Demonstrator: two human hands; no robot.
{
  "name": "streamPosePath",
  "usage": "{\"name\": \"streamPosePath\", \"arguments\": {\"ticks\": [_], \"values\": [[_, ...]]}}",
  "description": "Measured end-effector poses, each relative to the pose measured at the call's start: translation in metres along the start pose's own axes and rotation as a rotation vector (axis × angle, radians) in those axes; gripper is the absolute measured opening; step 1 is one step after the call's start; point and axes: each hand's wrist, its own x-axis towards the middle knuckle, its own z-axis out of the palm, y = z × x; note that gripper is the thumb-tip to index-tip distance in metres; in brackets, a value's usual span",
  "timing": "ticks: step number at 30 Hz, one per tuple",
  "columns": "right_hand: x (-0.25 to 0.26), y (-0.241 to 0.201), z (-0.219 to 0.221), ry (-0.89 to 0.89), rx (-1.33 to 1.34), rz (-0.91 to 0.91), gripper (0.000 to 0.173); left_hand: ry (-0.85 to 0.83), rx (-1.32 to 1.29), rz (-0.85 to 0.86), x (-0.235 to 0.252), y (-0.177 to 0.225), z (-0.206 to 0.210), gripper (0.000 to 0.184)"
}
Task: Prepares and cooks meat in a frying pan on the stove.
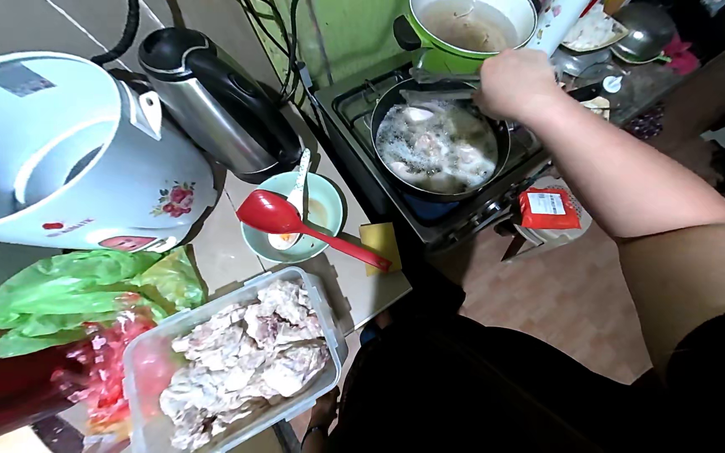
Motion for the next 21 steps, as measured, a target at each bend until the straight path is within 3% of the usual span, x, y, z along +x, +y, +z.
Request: {"name": "streamPosePath", "arguments": {"ticks": [5, 11, 18, 21], "values": [[-0.020, 0.026, -0.016, -0.014, 0.005, -0.017, 0.035, 0.077, 0.057, 0.091, 0.011, 0.005, 0.006, 0.035], [-0.053, 0.013, 0.013, -0.053, -0.011, -0.155, 0.035, 0.014, 0.190, 0.105, 0.028, -0.023, 0.004, 0.032], [-0.061, 0.003, 0.030, -0.103, -0.092, -0.071, 0.023, 0.054, -0.013, 0.035, 0.021, -0.028, 0.002, 0.036], [-0.062, 0.010, 0.027, -0.085, -0.082, -0.037, 0.026, 0.056, -0.018, 0.036, 0.024, -0.028, 0.007, 0.037]]}}
